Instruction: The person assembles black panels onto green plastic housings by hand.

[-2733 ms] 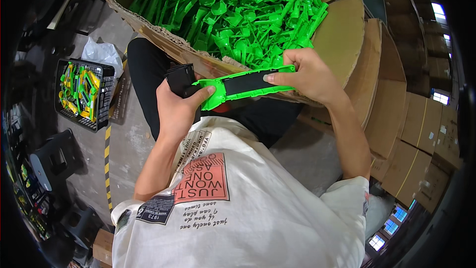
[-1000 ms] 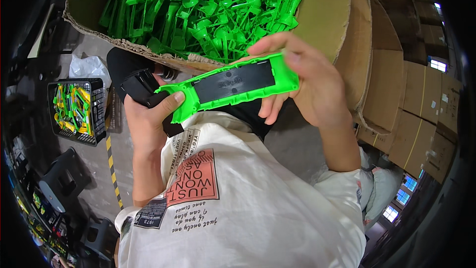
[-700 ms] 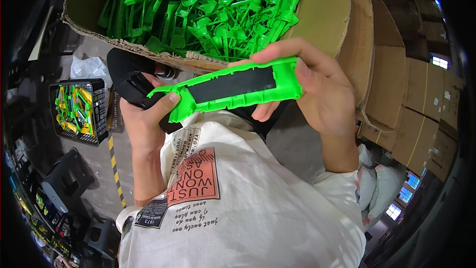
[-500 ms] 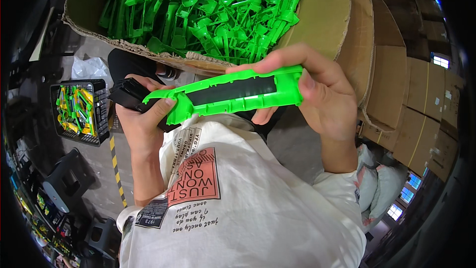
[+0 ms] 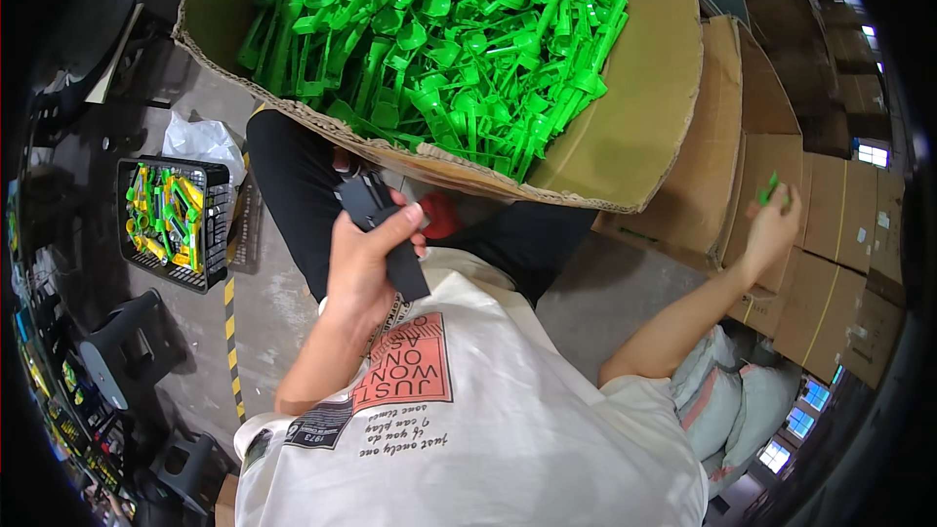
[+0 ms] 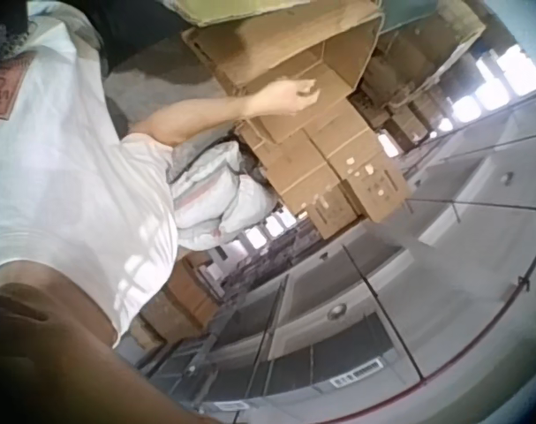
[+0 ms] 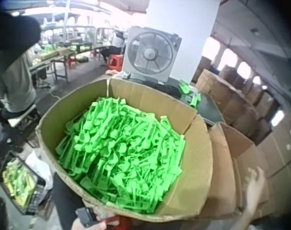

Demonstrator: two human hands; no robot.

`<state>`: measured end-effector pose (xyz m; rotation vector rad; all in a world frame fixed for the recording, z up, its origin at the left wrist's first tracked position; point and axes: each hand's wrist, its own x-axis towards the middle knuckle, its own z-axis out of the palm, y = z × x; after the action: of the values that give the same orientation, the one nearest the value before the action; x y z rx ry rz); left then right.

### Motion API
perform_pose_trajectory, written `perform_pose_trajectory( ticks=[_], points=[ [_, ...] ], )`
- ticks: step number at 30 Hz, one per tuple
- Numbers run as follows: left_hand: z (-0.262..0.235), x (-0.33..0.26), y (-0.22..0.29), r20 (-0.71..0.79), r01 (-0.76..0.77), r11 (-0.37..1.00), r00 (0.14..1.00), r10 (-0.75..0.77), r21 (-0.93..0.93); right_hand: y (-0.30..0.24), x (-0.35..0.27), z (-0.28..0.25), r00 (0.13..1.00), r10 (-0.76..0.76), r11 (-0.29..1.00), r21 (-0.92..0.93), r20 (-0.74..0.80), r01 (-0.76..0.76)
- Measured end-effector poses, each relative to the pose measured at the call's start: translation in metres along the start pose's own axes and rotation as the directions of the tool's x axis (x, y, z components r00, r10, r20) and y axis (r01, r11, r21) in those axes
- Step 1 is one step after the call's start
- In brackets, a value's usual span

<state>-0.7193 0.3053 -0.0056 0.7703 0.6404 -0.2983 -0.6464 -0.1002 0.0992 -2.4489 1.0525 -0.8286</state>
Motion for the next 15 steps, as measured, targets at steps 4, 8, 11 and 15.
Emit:
perform_pose_trajectory(
  ticks=[4,8,11,15],
  points=[
    [0.003,-0.007,-0.012,0.073,0.154,0.988,0.985,-0.154,0.005,-0.026,-0.010,0.013,0.955,-0.111,0.994,0.033,0.276,0.107],
    [-0.009,-0.016,-0.021,0.234,0.258,0.958,0.946,-0.224,-0.127,-0.099,-0.038,0.069,0.659,-0.581,0.807,0.236,0.478,0.541],
    [-0.015,-0.026,-0.021,0.251,0.231,0.973,0.942,-0.222,-0.008,-0.163,-0.068,0.116,0.303,-0.722,0.621,0.389,0.622,0.680],
    [-0.017,-0.034,-0.017,0.309,0.205,0.969,0.921,-0.239,0.139,-0.191,-0.103,0.203,-0.039,-0.702,0.381,0.422,0.711,0.823]
  ],
)
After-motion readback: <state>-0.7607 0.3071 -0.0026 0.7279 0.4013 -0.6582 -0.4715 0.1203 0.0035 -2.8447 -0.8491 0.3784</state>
